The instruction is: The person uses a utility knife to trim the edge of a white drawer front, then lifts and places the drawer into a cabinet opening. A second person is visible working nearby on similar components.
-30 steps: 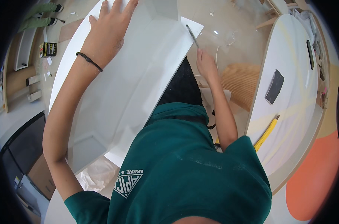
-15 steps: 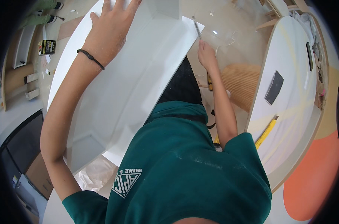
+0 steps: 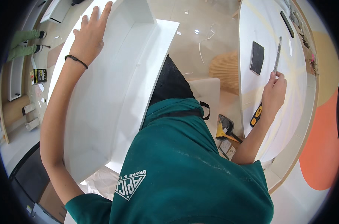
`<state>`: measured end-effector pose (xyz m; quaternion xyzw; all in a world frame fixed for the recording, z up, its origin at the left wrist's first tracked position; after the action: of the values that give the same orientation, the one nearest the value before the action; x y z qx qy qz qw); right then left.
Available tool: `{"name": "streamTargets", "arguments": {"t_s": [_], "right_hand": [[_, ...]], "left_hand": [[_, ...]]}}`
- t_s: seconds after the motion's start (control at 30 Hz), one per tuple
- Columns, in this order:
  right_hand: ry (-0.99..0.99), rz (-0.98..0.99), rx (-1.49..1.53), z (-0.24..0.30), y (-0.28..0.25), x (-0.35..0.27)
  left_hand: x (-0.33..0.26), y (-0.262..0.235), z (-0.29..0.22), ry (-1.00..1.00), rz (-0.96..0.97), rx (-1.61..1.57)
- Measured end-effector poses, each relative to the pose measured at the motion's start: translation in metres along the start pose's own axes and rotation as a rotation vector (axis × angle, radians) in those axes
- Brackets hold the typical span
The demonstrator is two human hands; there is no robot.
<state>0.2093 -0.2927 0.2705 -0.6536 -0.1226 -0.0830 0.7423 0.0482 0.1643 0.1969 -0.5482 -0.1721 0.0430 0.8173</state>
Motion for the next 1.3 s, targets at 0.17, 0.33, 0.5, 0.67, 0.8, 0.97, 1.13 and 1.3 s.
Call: {"name": "streamTargets", "arguments": {"t_s": [0.17, 0.33, 0.5, 0.67, 0.8, 0.97, 1.13, 1.3], "right_hand": [[0.005, 0.069, -0.169, -0.032, 0.033, 0.01], [-0.016, 0.113, -0.191, -0.039, 0.041, 0.02], [0.014, 0.124, -0.126, -0.048, 0.033, 0.026], [0.06, 0.154, -0.032, -0.06, 0.026, 0.026], [0.088, 0.237, -0.003, -0.059, 0.036, 0.02], [0.088, 0.258, 0.001, -0.056, 0.041, 0.022], [0.084, 0.249, 0.013, -0.06, 0.045, 0.024], [0.053, 0.088, 0.111, -0.029, 0.014, 0.017]], "left_hand": [[-0.009, 0.015, 0.008, -0.018, -0.006, -0.035], [-0.005, 0.015, 0.007, -0.021, 0.052, -0.02], [-0.002, 0.015, 0.005, -0.021, 0.065, -0.047], [-0.004, 0.015, 0.006, -0.021, 0.054, -0.017], [-0.006, 0.015, 0.007, -0.032, 0.064, -0.015], [-0.01, 0.016, 0.01, -0.05, 0.085, -0.017], [-0.013, 0.018, 0.014, -0.058, 0.089, -0.016], [-0.017, 0.018, 0.018, -0.07, 0.087, -0.03]]}}
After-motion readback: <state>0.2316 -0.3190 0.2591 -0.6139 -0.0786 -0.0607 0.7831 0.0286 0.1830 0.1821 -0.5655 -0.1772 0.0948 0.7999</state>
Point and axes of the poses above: each hand's wrist, its own x-axis towards the middle knuckle, its own y-axis out of the palm, z = x × y, the point moved 10 cm from there along x, towards the middle knuckle, and after that the axes turned 4 degrees about x, right-handed, at the moved point
